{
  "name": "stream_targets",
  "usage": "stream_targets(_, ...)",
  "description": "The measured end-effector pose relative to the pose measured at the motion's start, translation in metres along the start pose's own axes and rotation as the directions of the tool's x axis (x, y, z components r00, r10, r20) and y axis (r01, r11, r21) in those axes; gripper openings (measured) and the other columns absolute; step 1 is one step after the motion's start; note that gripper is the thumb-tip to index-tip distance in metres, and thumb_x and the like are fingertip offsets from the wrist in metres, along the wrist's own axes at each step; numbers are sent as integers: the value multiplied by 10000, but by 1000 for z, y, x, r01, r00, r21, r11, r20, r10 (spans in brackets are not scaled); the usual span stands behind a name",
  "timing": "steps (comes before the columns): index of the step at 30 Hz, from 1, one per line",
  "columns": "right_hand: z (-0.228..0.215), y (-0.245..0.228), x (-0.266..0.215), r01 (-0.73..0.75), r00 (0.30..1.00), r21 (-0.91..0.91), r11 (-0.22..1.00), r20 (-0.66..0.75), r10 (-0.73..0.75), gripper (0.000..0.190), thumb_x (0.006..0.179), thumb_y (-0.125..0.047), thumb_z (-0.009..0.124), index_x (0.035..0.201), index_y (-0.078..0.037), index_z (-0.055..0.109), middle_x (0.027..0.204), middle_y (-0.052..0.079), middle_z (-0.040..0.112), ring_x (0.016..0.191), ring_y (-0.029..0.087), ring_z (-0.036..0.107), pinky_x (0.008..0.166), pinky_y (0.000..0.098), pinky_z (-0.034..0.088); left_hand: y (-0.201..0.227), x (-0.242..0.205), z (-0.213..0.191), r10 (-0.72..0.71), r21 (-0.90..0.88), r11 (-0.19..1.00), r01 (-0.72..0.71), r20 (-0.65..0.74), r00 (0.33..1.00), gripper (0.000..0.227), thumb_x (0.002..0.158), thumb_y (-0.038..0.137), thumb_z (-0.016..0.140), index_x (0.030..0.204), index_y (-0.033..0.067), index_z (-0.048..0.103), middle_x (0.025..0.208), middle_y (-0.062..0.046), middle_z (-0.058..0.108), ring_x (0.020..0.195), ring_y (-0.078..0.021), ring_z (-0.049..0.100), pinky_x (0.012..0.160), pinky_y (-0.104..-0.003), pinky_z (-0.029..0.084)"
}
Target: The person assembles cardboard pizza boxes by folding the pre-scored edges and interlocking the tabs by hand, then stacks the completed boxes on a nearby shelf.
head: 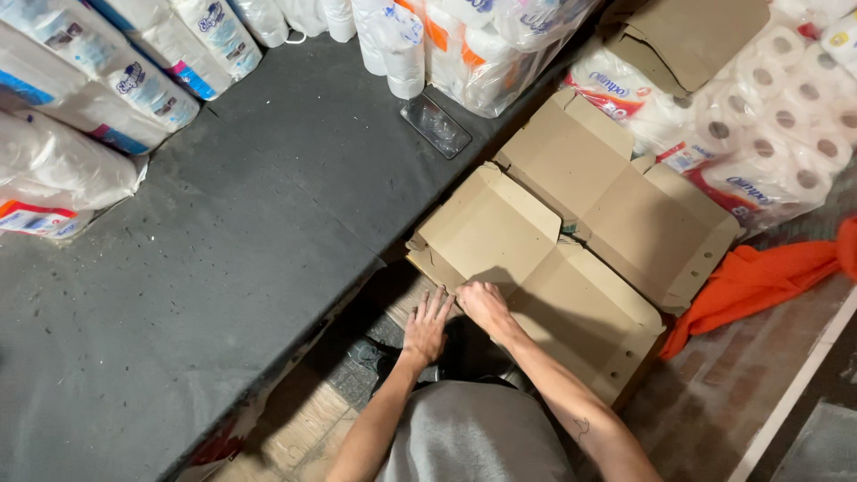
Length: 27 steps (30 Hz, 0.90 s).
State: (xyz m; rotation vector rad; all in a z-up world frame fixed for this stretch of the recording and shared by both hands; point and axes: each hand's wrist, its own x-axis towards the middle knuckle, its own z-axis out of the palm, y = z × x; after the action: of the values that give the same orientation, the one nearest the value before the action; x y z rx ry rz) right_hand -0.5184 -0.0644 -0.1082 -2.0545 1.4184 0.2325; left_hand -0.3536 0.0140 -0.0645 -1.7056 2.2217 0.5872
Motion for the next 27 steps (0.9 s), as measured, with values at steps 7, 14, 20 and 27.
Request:
stream_targets(7,-25,-9,-11,-5,997,-42,999,-73,2,305,967,-195,541,1188,-228,749,1120,78,770,1034,340,746,905,483,616,8,2,12,-57,-49,997,55,-45,997,1096,889,340,782,1659,290,3,1698,-81,85,1520,-315,264,1123,-437,439)
stream_targets(14,-17,13,-8,1,993,-37,999,-119,-6,293,918,-219,600,1152,-297,758,1086,3,714,990,328,744,893,492,633,-1,18,36,-102,-2,995,102,-128,987,844,914,276,716,1581,354,205,1676,-52,150,1494,-309,297,1061,-454,461)
stream_targets(20,-96,-14,-74,-80,989,55,995,-120,86,318,824,-180,725,1113,-293,797,956,-30,726,942,276,758,854,476,635,-1,23,15,-53,-46,998,48,-93,994,740,938,277,687,1539,303,257,1678,-44,142,1507,-314,247,1108,-457,419)
stream_targets(27,-205,17,-160,1,881,362,932,-441,170,259,760,-57,815,1019,-50,809,927,217,773,908,386,757,767,421,622,-21,3,3,16,-277,960,-34,-66,998,860,868,378,753,1563,276,256,1687,-37,116,1470,-323,305,1097,-460,450)
